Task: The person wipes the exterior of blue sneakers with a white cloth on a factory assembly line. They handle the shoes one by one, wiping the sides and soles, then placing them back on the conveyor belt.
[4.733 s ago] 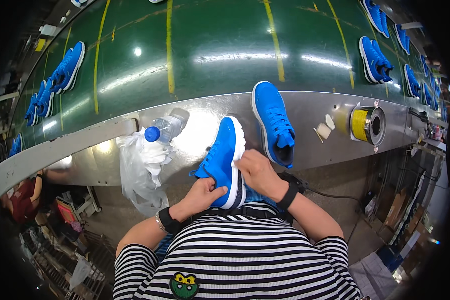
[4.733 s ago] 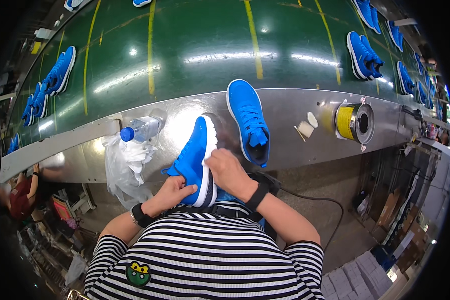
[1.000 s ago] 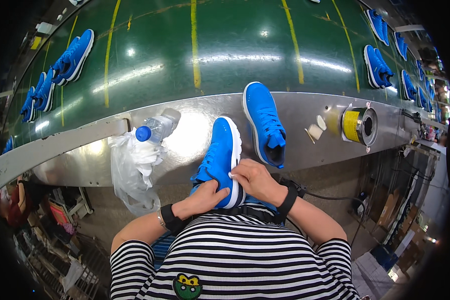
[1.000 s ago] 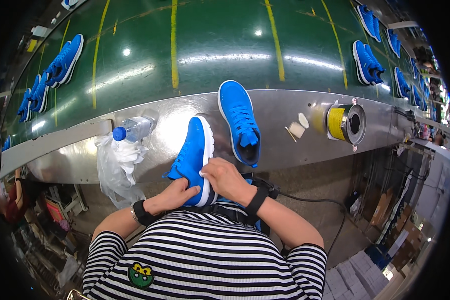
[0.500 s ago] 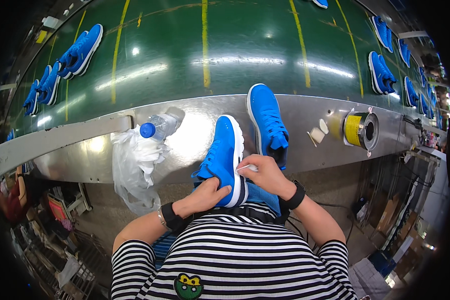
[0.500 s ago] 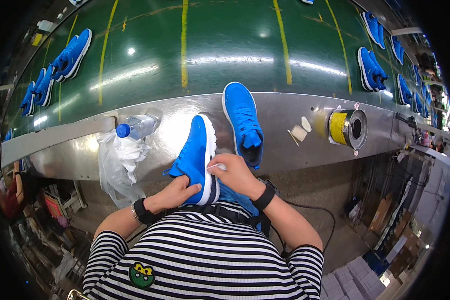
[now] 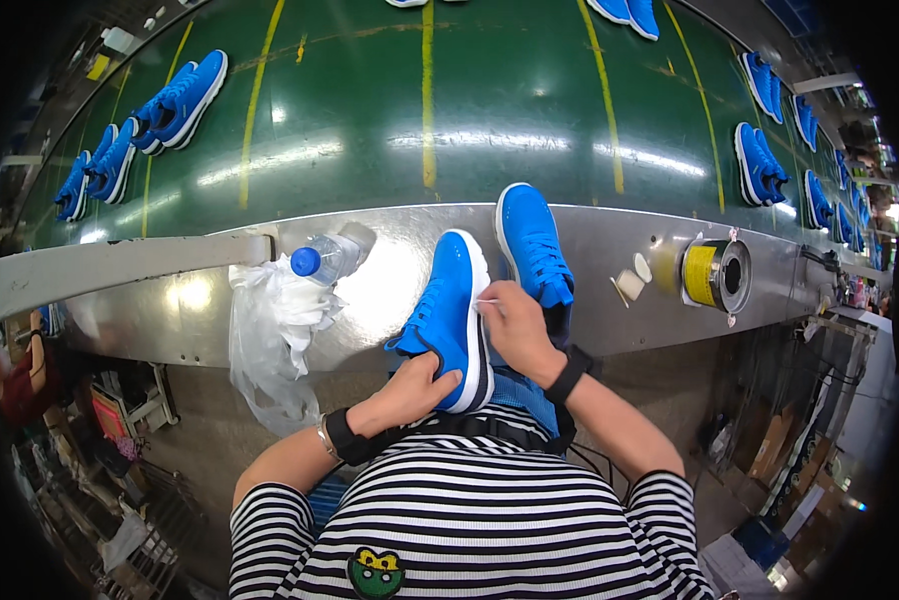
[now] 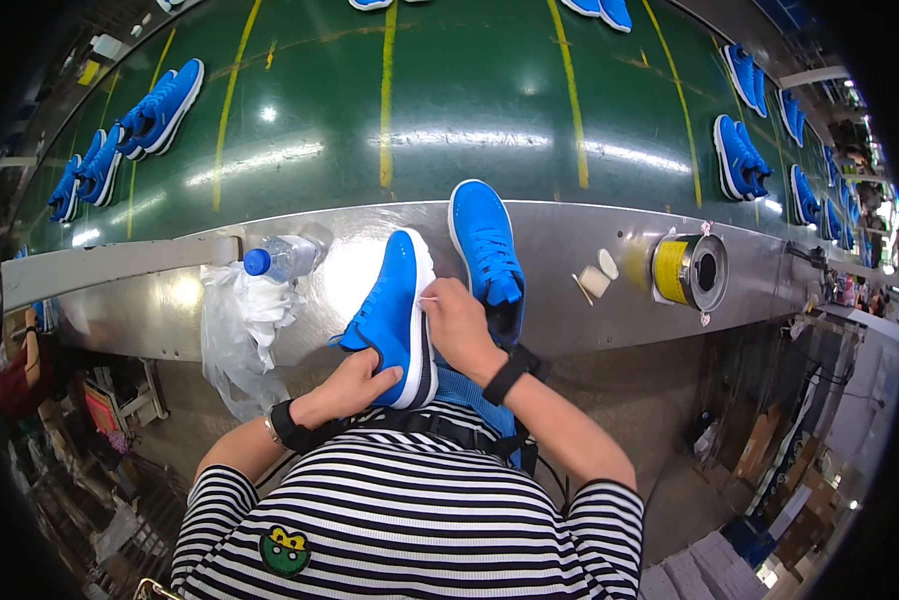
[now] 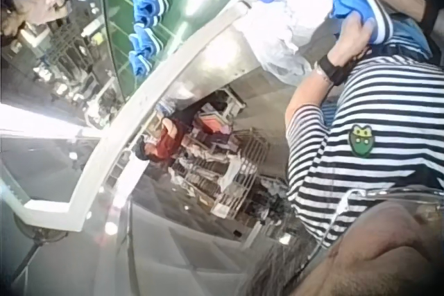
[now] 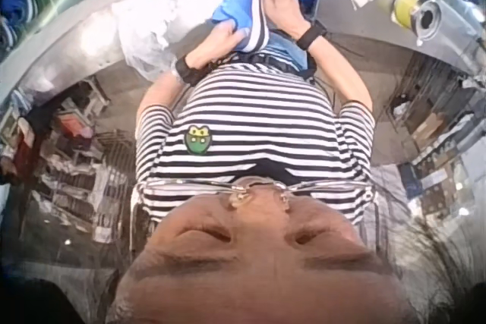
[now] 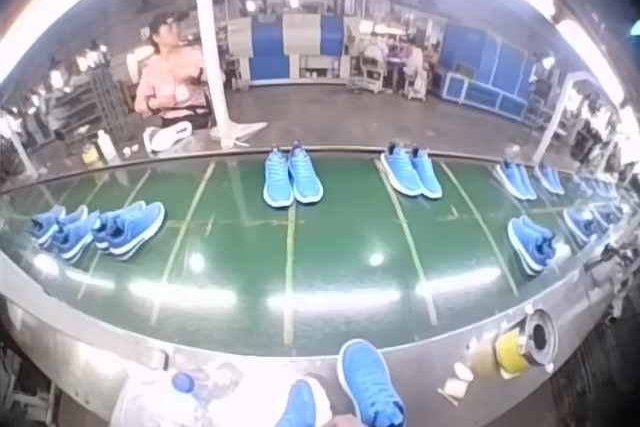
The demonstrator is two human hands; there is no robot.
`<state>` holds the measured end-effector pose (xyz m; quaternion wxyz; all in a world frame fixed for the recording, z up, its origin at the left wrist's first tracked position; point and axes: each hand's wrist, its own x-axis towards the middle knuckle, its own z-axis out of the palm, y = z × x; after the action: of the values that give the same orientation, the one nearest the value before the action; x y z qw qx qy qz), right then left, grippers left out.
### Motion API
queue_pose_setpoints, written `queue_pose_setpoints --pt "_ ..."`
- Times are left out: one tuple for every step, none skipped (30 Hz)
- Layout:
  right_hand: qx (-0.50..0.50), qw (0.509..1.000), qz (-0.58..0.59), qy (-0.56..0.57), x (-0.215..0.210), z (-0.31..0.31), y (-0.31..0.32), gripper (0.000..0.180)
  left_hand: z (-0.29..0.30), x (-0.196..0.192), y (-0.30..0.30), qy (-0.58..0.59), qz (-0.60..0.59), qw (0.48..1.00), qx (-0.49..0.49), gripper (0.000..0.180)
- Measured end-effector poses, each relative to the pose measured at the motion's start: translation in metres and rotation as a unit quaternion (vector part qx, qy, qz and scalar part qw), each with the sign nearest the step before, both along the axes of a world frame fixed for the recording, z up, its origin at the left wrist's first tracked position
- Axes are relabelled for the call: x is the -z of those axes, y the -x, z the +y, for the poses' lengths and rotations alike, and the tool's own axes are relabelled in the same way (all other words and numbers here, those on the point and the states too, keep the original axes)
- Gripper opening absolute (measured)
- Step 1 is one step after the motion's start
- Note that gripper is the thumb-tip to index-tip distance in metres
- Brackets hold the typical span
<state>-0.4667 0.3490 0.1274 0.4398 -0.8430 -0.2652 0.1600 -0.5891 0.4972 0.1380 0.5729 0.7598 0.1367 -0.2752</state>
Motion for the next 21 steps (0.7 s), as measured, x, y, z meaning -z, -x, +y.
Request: queue_pose_setpoints --pt "0.103 0.963 0.242 -0.057 -0.002 -0.004 0.003 0.007 0.002 -0.007 -0.003 -0.010 0.002 1.000 -0.010 0.028" --pt "0.156 0.909 0.362 -0.137 -0.005 -0.008 0.001 0.008 0.004 -0.012 -0.008 -0.051 -0.004 0.999 0.003 0.029" --pt "0.162 0.876 0.414 -0.186 -0.007 -0.015 0.002 0.010 0.004 -0.018 -0.013 -0.092 -0.010 0.996 0.017 0.030" --pt "0.167 0.838 0.463 -0.234 -0.009 -0.021 0.006 0.012 0.004 -0.021 -0.016 -0.132 -0.015 0.991 0.031 0.030" --pt "0.169 0.815 0.492 -0.256 -0.010 -0.022 0.009 0.013 0.002 -0.008 -0.011 -0.178 -0.067 0.982 0.019 0.031" --pt "0.174 0.791 0.517 -0.278 -0.013 -0.025 0.013 0.015 0.001 0.000 -0.013 -0.197 -0.047 0.978 0.045 0.030" --pt "0.179 0.766 0.540 -0.299 -0.014 -0.027 0.016 0.016 0.001 0.006 -0.017 -0.216 -0.026 0.973 0.071 0.030" --pt "0.186 0.759 0.546 -0.301 -0.014 -0.029 0.020 0.017 0.001 0.013 -0.019 -0.235 -0.005 0.967 0.096 0.029" --pt "0.194 0.750 0.553 -0.306 -0.011 -0.031 0.023 0.017 -0.001 0.015 -0.020 -0.260 -0.030 0.951 0.166 0.031" --pt "0.202 0.741 0.560 -0.310 -0.010 -0.032 0.025 0.018 -0.005 0.013 -0.014 -0.285 -0.074 0.942 0.159 0.031" --pt "0.203 0.750 0.548 -0.309 -0.010 -0.033 0.028 0.017 -0.009 0.009 -0.007 -0.309 -0.118 0.931 0.152 0.031" --pt "0.190 0.777 0.523 -0.295 -0.009 -0.033 0.031 0.017 -0.011 0.000 -0.005 -0.332 -0.160 0.918 0.147 0.032" --pt "0.176 0.802 0.498 -0.281 -0.010 -0.033 0.034 0.016 -0.007 -0.015 -0.005 -0.329 -0.208 0.909 0.151 0.031" --pt "0.162 0.825 0.472 -0.266 -0.011 -0.032 0.037 0.015 -0.008 -0.027 -0.008 -0.252 -0.197 0.945 0.069 0.032" --pt "0.143 0.841 0.452 -0.259 -0.018 -0.028 0.039 0.014 -0.009 -0.039 -0.011 -0.173 -0.184 0.967 -0.018 0.032" --pt "0.124 0.838 0.459 -0.268 -0.022 -0.024 0.041 0.014 -0.010 -0.046 -0.013 -0.092 -0.168 0.976 -0.105 0.033" --pt "0.104 0.834 0.465 -0.277 -0.025 -0.020 0.044 0.015 -0.011 -0.048 -0.015 -0.057 -0.158 0.977 -0.132 0.028" --pt "0.084 0.833 0.468 -0.284 -0.030 -0.017 0.044 0.015 -0.009 -0.045 -0.015 0.007 -0.122 0.980 -0.156 0.025" --pt "0.081 0.817 0.490 -0.292 -0.037 -0.014 0.044 0.017 -0.005 -0.037 -0.013 0.072 -0.085 0.978 -0.179 0.022" --pt "0.067 0.817 0.497 -0.285 -0.039 -0.013 0.044 0.017 -0.002 -0.034 -0.012 0.136 -0.049 0.969 -0.201 0.019" --pt "0.058 0.817 0.504 -0.274 -0.039 -0.016 0.043 0.017 0.000 -0.038 -0.013 0.154 -0.055 0.963 -0.212 0.012"
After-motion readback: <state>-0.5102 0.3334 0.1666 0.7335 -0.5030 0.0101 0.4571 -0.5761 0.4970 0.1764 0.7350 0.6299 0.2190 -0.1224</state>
